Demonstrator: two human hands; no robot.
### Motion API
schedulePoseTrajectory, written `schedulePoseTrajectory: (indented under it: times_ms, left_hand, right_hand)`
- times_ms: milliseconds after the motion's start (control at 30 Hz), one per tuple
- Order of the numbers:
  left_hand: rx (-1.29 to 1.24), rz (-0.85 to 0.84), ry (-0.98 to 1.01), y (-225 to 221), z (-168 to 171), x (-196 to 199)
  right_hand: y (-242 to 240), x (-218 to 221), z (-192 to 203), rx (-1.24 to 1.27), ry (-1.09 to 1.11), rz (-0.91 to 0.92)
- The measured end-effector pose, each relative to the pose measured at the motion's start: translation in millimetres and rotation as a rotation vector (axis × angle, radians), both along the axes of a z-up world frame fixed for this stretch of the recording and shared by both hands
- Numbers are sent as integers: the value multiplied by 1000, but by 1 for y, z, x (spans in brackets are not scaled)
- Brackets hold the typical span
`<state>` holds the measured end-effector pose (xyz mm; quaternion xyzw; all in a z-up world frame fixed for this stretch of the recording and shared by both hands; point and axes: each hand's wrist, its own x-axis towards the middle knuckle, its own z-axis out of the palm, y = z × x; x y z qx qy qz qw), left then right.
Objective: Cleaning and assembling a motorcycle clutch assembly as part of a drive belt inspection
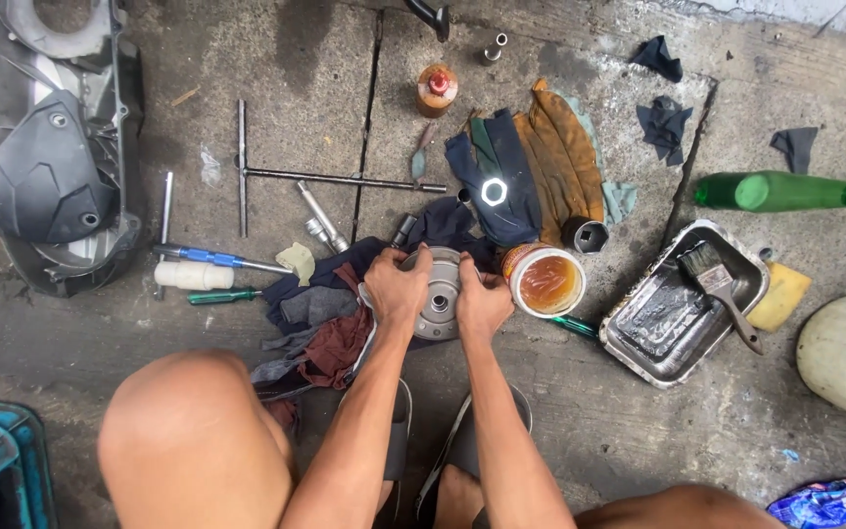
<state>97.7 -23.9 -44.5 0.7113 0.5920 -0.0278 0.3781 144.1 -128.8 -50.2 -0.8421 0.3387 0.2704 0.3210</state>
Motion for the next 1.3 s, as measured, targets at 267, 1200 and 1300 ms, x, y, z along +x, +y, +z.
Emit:
schedulePoseTrajectory:
  times_ms: [267,1200,1300]
  left_hand:
    - [13,3,20,-3,-4,-6]
    - [249,6,-47,-9,-13,-1]
    - [107,19,-36,0,-8,0]
  right_hand:
    - [0,-2,8,4,2,-17]
    - [-5,0,-17,-67,-5,30]
    - [2,1,-13,-77,-28,29]
